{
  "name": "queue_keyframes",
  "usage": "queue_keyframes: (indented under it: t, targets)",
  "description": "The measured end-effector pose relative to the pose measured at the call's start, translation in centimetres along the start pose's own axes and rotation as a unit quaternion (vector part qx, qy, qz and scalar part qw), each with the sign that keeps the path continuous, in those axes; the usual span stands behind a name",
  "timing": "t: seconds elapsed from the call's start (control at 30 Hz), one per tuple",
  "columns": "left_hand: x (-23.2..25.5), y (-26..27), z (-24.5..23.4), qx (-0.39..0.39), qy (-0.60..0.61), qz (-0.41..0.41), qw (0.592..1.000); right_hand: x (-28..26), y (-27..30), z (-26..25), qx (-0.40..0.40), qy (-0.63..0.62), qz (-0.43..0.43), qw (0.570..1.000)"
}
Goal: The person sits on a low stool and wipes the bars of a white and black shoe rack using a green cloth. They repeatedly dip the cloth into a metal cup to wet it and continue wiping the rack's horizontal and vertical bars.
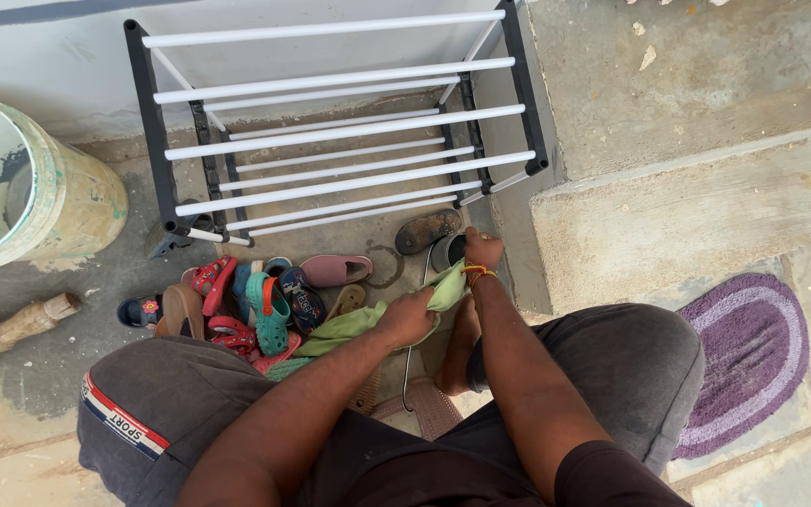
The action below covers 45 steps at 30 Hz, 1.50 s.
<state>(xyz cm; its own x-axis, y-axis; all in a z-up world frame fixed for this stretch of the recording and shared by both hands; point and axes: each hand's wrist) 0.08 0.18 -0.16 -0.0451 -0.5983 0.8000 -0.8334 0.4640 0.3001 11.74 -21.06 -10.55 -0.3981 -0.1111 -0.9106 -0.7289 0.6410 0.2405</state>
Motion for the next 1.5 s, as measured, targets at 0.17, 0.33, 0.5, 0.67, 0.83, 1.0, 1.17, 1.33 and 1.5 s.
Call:
queue_keyframes:
  t: [0.17, 0.33, 0.5, 0.67, 0.83, 1.0, 1.17, 1.33, 1.5]
  targets:
    - [-0.5, -0.3, 0.2, -0.005, -0.004, -0.007, 1.0, -1.4, 0.4, -0.3, -0.017, -0.012, 0.006, 1.0]
    - [-1.2, -1.0, -0.3, -0.002, -0.022, 0.011, 1.0, -4.5, 0.6, -1.3, -0.18, -0.042, 0.2, 0.962]
    - [-1.0, -1.9, -0.9, 0.014, -0.018, 0.009, 1.0, -7.6, 1.7, -3.0, -0.298, -0.176, 0.234, 0.908]
    - [-0.4, -2.0, -0.8, 0.057, -0.031, 0.056, 0.996, -8.5, 3.8, -5.2, -0.247, -0.218, 0.204, 0.922]
    - [0.3, -1.5, -0.9, 0.02, -0.028, 0.042, 0.999, -9.3, 4.0, -5.0, -0.18, -0.427, 0.266, 0.845]
    - [-0.6, -1.3, -0.8, 0.03, -0.048, 0.072, 0.996, -9.0, 3.0, -4.4, -0.196, -0.369, 0.205, 0.885]
    - [-2.1, -1.1, -0.3, 0.028, -0.041, 0.069, 0.996, -8.2, 3.0, -3.5, -0.124, -0.212, 0.256, 0.935]
    - [-1.6, -0.2, -0.5, 0.007, -0.033, 0.05, 0.998, -8.5, 3.5, -2.2, -0.077, -0.219, 0.218, 0.948]
    - [-1.0, 0.6, -1.5, -0.004, -0.024, 0.03, 0.999, -8.3, 3.3, -1.0, -0.047, -0.232, 0.157, 0.959]
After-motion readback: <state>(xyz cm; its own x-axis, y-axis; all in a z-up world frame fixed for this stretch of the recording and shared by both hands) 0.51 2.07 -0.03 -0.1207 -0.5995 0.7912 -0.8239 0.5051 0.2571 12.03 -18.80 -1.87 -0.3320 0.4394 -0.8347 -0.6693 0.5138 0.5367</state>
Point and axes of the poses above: each hand's wrist, its own y-axis away from the middle knuckle, its own z-axis out of the palm, x = y × z, and after that the axes turned 1 degree about -x, right-handed
